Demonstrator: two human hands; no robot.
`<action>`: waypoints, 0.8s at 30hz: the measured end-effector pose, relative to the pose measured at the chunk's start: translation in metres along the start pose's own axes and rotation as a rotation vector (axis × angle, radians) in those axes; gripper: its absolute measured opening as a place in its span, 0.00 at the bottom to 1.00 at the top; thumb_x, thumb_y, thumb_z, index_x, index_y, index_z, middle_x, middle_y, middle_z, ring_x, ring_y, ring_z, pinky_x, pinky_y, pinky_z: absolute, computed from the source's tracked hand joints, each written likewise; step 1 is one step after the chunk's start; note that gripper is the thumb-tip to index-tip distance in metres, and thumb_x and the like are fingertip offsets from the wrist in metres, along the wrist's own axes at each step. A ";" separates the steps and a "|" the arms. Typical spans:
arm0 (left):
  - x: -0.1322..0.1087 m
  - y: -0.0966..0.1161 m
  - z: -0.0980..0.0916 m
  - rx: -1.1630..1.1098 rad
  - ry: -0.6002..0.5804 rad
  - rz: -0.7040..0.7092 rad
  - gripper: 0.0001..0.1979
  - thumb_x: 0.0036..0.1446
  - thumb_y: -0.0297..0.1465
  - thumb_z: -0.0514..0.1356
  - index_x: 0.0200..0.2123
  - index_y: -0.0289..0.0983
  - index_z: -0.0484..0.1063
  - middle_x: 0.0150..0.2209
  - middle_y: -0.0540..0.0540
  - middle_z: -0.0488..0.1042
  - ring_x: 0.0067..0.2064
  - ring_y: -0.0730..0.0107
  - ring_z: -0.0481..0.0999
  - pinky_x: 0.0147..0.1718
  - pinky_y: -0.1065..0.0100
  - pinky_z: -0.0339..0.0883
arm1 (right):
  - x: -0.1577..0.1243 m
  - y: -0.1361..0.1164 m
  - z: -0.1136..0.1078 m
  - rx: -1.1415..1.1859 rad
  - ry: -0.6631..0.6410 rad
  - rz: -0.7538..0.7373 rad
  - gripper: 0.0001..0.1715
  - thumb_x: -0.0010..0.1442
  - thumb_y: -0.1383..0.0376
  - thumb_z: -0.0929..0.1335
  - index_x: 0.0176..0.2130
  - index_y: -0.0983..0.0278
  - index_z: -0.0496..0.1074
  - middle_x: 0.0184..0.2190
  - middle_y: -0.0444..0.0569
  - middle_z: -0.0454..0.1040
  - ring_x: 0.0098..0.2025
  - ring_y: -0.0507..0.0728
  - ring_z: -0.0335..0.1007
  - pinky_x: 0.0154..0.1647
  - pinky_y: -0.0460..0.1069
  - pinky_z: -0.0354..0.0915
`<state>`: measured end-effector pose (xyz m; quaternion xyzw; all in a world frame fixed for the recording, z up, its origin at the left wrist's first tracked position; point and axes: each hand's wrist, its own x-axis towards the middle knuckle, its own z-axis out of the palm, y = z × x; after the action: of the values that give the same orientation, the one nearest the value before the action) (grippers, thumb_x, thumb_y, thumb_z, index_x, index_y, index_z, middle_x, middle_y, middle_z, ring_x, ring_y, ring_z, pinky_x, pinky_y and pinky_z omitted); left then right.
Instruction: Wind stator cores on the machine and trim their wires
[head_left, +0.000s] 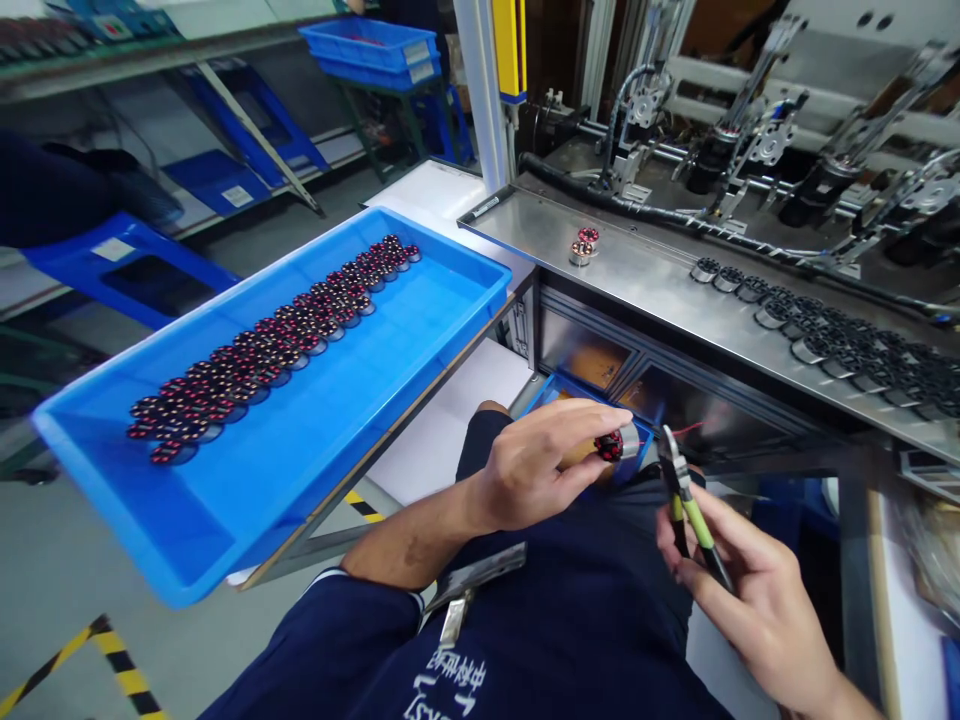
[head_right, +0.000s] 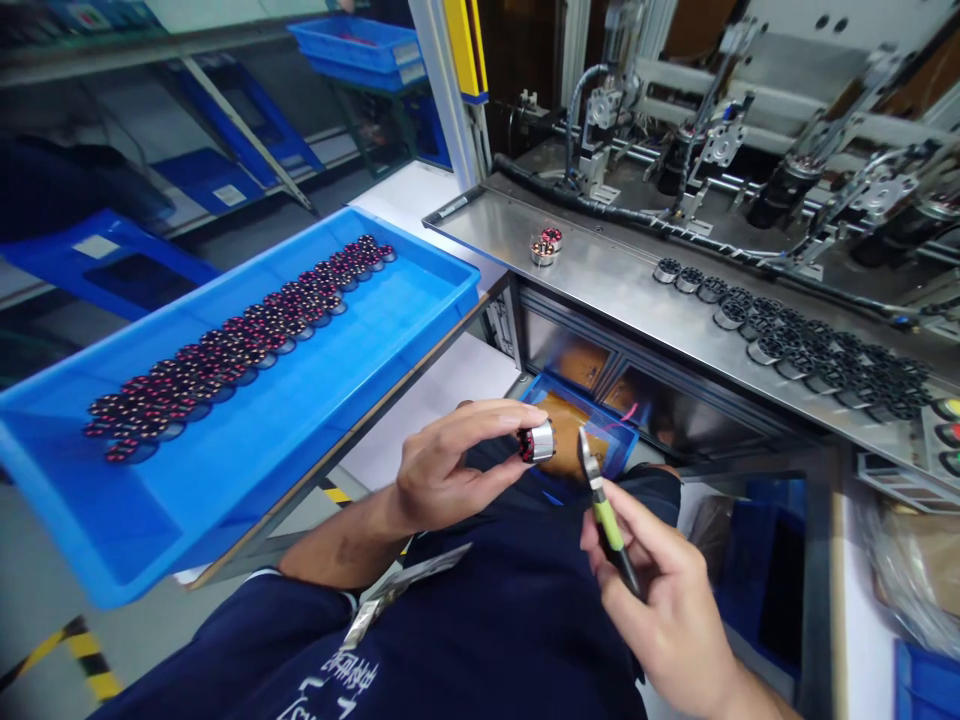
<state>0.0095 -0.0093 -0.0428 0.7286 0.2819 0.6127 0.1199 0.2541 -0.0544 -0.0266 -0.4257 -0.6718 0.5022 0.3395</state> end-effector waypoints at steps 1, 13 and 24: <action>-0.001 -0.001 0.000 -0.073 0.028 -0.078 0.32 0.50 0.20 0.70 0.58 0.39 0.69 0.49 0.41 0.82 0.51 0.61 0.82 0.52 0.61 0.77 | 0.000 0.002 -0.002 0.008 0.025 0.006 0.31 0.63 0.71 0.68 0.63 0.51 0.68 0.39 0.47 0.79 0.36 0.50 0.79 0.40 0.41 0.75; -0.013 -0.018 0.007 -1.120 0.179 -0.984 0.42 0.36 0.42 0.78 0.54 0.41 0.68 0.50 0.38 0.81 0.47 0.59 0.84 0.44 0.65 0.76 | -0.020 0.038 -0.011 0.080 0.077 0.072 0.28 0.64 0.63 0.69 0.63 0.56 0.69 0.47 0.53 0.81 0.44 0.57 0.81 0.47 0.46 0.75; -0.015 -0.014 0.007 -1.176 0.116 -0.908 0.35 0.43 0.37 0.76 0.55 0.43 0.69 0.51 0.41 0.81 0.49 0.62 0.83 0.49 0.65 0.74 | -0.023 0.047 -0.011 0.143 0.008 0.136 0.28 0.65 0.63 0.68 0.64 0.56 0.67 0.47 0.55 0.79 0.43 0.58 0.80 0.46 0.49 0.76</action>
<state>0.0108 -0.0048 -0.0636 0.3225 0.1866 0.5900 0.7163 0.2839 -0.0654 -0.0699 -0.4470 -0.6027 0.5689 0.3366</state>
